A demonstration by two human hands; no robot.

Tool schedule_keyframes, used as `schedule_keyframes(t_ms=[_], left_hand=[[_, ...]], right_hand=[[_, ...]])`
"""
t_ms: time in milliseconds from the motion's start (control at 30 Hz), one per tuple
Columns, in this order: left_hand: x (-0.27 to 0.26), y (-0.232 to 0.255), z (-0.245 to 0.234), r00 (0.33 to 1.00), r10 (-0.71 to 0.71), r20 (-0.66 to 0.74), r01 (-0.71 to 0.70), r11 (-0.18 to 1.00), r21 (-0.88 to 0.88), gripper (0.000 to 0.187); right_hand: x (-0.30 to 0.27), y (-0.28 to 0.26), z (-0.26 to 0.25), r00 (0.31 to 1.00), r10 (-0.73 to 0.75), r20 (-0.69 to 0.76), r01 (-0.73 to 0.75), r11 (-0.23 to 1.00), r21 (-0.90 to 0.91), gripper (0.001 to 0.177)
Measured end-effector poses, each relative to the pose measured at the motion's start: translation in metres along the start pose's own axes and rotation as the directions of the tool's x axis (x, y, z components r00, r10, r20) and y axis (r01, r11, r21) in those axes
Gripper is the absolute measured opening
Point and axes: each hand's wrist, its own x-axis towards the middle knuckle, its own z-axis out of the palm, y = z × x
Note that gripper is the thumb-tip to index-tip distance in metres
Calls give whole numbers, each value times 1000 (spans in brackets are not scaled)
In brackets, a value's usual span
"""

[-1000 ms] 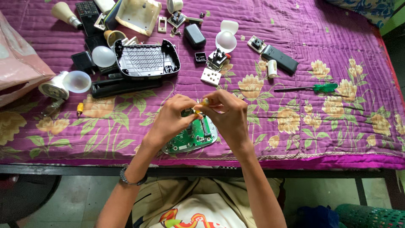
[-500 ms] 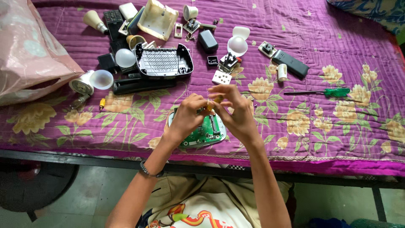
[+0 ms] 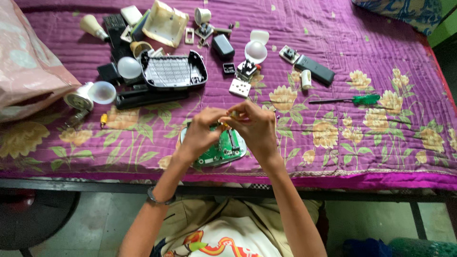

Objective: The person uses a yellow screwdriver to tighten screws on a green circuit board inside a white plastic housing. They then attach a black plastic cover to the housing, aligning and pressing it into place.

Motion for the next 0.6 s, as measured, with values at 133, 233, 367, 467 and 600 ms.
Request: schedule_keyframes(t_ms=[133, 233, 367, 467, 600], left_hand=[[1, 0, -22, 1000, 8, 30, -8, 1000, 10, 35], [3, 4, -42, 999, -19, 27, 19, 1000, 9, 39], [6, 10, -48, 1000, 16, 17, -16, 1000, 23, 39], [6, 11, -42, 998, 54, 23, -55, 998, 31, 33], [4, 9, -31, 997, 12, 70, -14, 999, 34, 32]], right_hand=[[-2, -3, 2, 999, 31, -29, -32, 999, -25, 25], [-1, -8, 2, 998, 24, -52, -26, 999, -32, 27], [1, -12, 8, 997, 31, -75, -34, 999, -41, 27], [0, -15, 12, 995, 22, -100, -27, 999, -47, 28], [0, -18, 18, 995, 41, -94, -46, 997, -56, 29]])
